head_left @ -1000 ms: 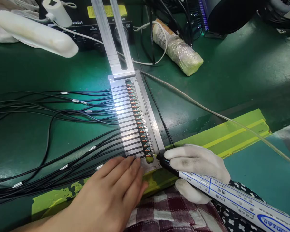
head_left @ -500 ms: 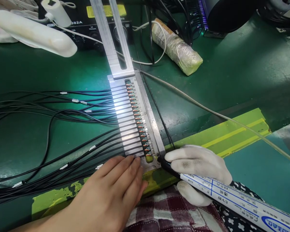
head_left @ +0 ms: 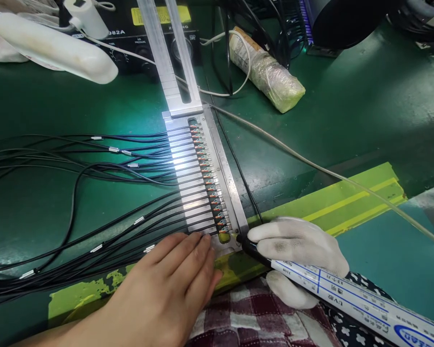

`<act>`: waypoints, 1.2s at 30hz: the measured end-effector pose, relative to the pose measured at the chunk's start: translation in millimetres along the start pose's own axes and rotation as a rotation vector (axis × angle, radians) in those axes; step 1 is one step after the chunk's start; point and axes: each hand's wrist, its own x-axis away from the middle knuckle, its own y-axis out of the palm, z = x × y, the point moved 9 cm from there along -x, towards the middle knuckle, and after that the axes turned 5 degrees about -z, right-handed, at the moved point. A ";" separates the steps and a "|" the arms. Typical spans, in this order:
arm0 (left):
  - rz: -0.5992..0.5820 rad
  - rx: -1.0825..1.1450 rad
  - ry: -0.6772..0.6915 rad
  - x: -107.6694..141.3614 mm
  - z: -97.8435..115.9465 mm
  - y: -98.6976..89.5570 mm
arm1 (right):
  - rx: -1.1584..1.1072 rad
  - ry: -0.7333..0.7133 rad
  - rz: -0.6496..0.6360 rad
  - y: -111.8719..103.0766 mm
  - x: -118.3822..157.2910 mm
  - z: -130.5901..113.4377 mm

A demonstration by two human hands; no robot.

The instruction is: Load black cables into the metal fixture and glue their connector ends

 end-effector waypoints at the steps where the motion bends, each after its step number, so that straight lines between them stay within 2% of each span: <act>1: 0.006 0.001 -0.002 0.0 -0.2 -0.8 | 0.002 -0.001 -0.003 0.0 -0.5 -0.4; 8: -0.016 0.010 -0.005 1.1 -0.9 1.6 | -0.012 0.002 0.003 0.0 -2.2 1.0; 24: 0.012 -0.003 0.006 0.6 0.2 -1.3 | -0.023 -0.012 -0.012 2.0 -1.9 1.8; 30: -0.069 -0.022 0.032 -5.8 3.0 -4.0 | 0.045 -0.026 -0.030 1.1 -8.8 -3.6; 36: -0.049 -0.037 0.027 -10.6 4.9 -5.7 | -0.014 -0.025 -0.034 3.1 -3.7 0.3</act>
